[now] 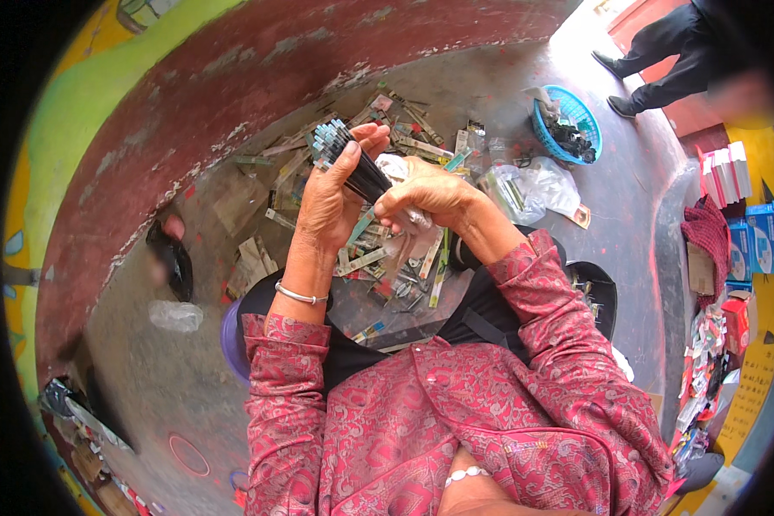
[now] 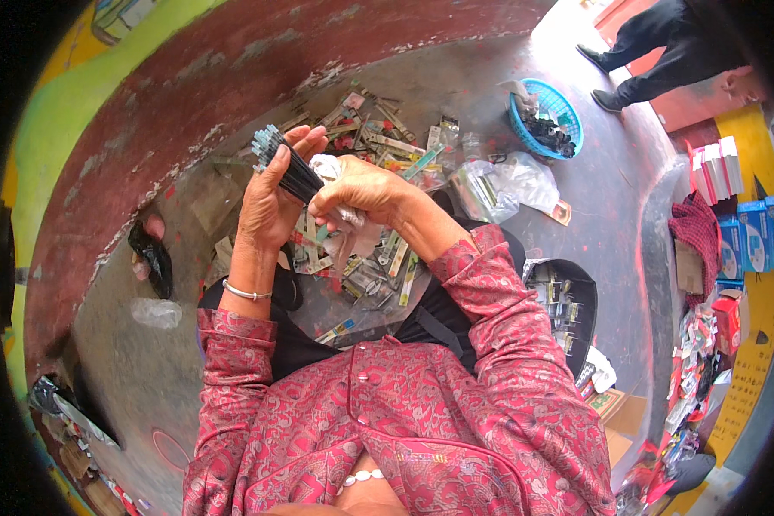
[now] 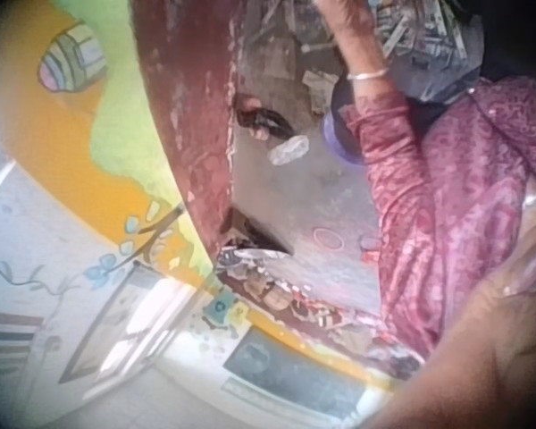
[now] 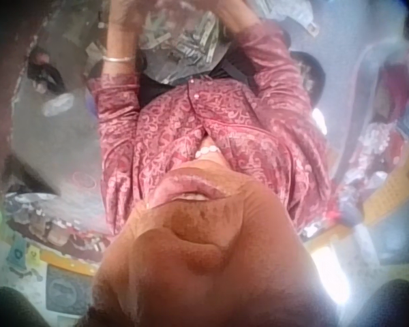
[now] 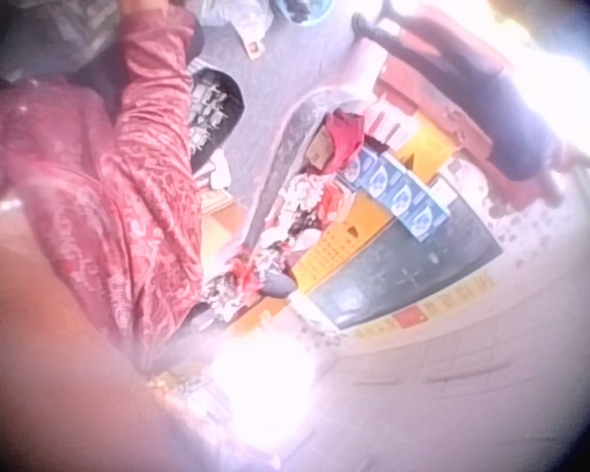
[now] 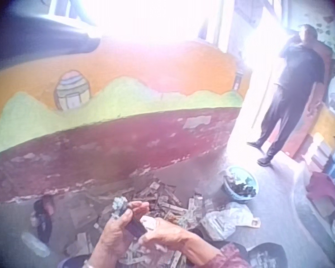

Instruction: The person picks up and organizes plastic pen barrels and components from a pile on the floor, wiping some with a cloth and grouping them together.

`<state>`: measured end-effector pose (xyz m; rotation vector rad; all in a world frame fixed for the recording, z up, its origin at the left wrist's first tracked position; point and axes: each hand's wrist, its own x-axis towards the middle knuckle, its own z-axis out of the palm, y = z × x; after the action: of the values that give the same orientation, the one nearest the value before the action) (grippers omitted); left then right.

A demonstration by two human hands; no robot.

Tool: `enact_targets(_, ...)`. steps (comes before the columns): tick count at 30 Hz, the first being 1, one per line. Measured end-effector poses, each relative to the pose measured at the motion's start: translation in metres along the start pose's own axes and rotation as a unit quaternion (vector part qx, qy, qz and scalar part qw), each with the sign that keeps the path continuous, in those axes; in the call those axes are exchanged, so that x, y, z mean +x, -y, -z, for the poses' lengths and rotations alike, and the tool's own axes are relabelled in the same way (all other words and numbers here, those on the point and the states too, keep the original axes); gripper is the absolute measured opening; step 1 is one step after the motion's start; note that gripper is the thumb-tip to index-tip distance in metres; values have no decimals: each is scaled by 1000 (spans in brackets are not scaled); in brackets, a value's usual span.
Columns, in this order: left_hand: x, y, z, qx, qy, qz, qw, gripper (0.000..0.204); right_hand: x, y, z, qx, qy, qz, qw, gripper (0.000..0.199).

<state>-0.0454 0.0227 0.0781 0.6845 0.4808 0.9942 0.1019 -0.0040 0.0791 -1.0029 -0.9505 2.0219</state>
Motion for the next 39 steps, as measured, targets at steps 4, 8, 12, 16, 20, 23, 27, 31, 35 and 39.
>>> enact_targets(4,0,1,4,-16,-5,-1,1000,37,4,-3,2,10,-3,5,1000,17)
enact_targets(8,1,1,3,-77,19,-9,997,39,5,-3,3,100,-20,4,995,16)
enact_targets(12,3,3,8,-139,37,1,990,43,3,0,-4,97,-22,4,995,18)
enact_targets(16,3,5,3,-131,17,21,991,50,3,-7,-5,84,-45,14,995,21)
enact_targets(20,1,10,2,-23,-25,-7,999,49,3,-8,-15,80,-61,23,995,21)
enact_targets(23,0,11,5,-58,-46,14,997,40,3,-13,-16,80,-64,25,994,21)
enact_targets(27,2,12,9,-38,-75,24,996,29,6,-17,-7,-32,-92,64,993,26)
enact_targets(31,3,5,14,-63,-102,-9,993,25,-10,11,5,-62,-146,-3,987,32)
enact_targets(35,1,6,11,11,-79,44,996,25,-8,21,22,-77,-305,263,912,28)
enact_targets(39,-4,14,2,118,-15,99,988,33,-5,31,-9,-353,-161,450,804,33)
